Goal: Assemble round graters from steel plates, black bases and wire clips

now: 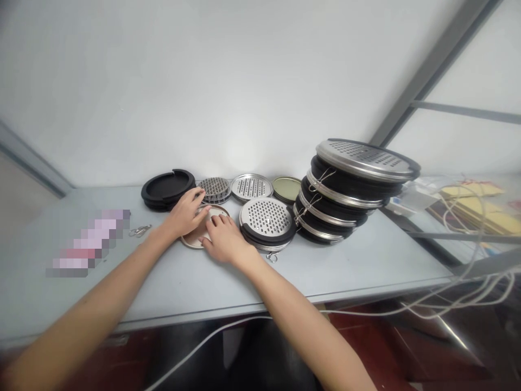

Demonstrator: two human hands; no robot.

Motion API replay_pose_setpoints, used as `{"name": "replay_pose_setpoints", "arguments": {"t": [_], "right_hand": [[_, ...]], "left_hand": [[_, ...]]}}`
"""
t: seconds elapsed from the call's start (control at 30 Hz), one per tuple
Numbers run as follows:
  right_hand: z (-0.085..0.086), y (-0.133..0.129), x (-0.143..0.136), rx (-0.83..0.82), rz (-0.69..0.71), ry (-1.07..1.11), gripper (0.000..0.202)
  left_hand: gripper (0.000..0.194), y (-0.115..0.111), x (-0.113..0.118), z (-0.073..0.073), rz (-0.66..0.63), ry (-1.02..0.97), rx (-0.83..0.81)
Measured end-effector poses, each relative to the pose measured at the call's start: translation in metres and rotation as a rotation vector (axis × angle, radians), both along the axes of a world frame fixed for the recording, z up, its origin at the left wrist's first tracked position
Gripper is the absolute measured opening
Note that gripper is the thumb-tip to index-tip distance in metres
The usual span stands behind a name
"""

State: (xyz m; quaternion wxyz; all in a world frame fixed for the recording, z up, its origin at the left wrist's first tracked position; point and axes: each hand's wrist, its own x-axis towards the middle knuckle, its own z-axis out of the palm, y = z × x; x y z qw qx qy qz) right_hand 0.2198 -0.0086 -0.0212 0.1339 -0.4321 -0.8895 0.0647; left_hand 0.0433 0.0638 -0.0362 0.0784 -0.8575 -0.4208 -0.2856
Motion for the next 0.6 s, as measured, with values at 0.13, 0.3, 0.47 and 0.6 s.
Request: {"name": "replay_pose_setpoints", "arguments": {"t": [0.13, 0.3, 0.47, 0.6], "right_hand": [[-0.001, 0.0, 0.0, -0.007, 0.0, 0.003, 0.043], [-0.001, 0.0, 0.0, -0.004, 0.007, 0.012, 0.045], [0.0, 0.0, 0.001, -0.015, 0.008, 0.007, 0.042], [0.001, 0.0, 0.001, -0.017, 0.006, 0.002, 0.04]], "left_hand": [[0.048, 0.001, -0.001, -0.007, -0.001, 0.048, -0.079], [0.051, 0.003, -0.002, -0.015, 0.006, 0.087, -0.15], [0.055, 0.002, -0.001, -0.015, 0.036, 0.096, -0.194], [0.056, 0.002, -0.001, -0.016, 0.044, 0.092, -0.21]]}}
